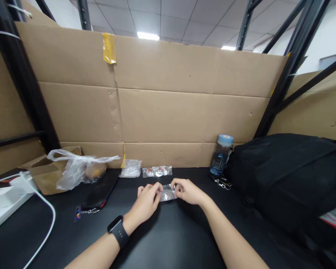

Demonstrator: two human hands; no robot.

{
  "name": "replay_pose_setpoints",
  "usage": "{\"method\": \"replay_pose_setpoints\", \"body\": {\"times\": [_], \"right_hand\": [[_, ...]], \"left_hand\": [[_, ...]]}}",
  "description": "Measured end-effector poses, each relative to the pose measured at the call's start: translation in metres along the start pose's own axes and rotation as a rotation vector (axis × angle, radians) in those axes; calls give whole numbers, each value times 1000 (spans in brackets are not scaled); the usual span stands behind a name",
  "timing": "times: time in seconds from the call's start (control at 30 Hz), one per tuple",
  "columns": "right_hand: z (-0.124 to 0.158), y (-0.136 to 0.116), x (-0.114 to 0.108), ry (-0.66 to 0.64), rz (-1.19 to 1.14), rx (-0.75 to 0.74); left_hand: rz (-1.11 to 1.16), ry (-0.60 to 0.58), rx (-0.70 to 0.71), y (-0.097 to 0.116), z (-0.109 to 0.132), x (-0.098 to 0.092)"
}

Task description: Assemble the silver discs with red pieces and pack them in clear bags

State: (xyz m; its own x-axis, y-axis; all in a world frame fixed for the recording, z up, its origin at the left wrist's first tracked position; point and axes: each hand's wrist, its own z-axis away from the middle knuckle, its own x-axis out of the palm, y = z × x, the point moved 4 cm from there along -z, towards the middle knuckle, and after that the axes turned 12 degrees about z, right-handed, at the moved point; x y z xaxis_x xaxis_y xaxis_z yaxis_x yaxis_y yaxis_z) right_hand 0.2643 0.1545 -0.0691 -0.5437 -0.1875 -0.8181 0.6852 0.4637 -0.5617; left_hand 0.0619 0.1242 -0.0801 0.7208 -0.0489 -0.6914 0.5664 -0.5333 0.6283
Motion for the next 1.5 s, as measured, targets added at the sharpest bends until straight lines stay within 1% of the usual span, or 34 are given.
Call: {"method": "replay_pose_setpoints", "body": {"times": [0.1,0.2,0.3,0.47,0.57,0.67,0.77,0.87,0.93,1.03,1.23,1.37,1.5], "right_hand": [[2,-8,-4,42,210,-40],[5,-9,-5,22,345,-50],[7,-7,-3,1,396,-56],[5,-9,-1,70,452,-65],[4,-14,-3,79,383,-100],[4,-17,-9,121,276,-91],[3,-18,-13,151,103,-61],[1,-16,-11,157,-68,-67],[-1,-15,-9,157,-137,-68],[-2,-15,-8,183,-179,-44],[-6,-12,-4,200,-275,-15],[-8,-10,1,171,-383,2],[-8,-15,3,150,-487,5]], "left_hand": [[-100,-30,35,4,2,1],[-159,-42,65,9,4,-1],[-197,-50,103,14,5,-2],[-238,-26,127,14,3,-2],[-220,-1,107,11,1,-3],[-155,49,36,3,-2,-6],[-87,95,-58,-6,-4,-8],[-43,83,-92,-10,-5,-7],[-25,70,-88,-10,-6,-8],[-34,64,-89,-8,-6,-12],[-51,99,-94,-3,-6,-22],[-40,129,-119,-2,-5,-24],[1,131,-148,-1,-5,-25]]}}
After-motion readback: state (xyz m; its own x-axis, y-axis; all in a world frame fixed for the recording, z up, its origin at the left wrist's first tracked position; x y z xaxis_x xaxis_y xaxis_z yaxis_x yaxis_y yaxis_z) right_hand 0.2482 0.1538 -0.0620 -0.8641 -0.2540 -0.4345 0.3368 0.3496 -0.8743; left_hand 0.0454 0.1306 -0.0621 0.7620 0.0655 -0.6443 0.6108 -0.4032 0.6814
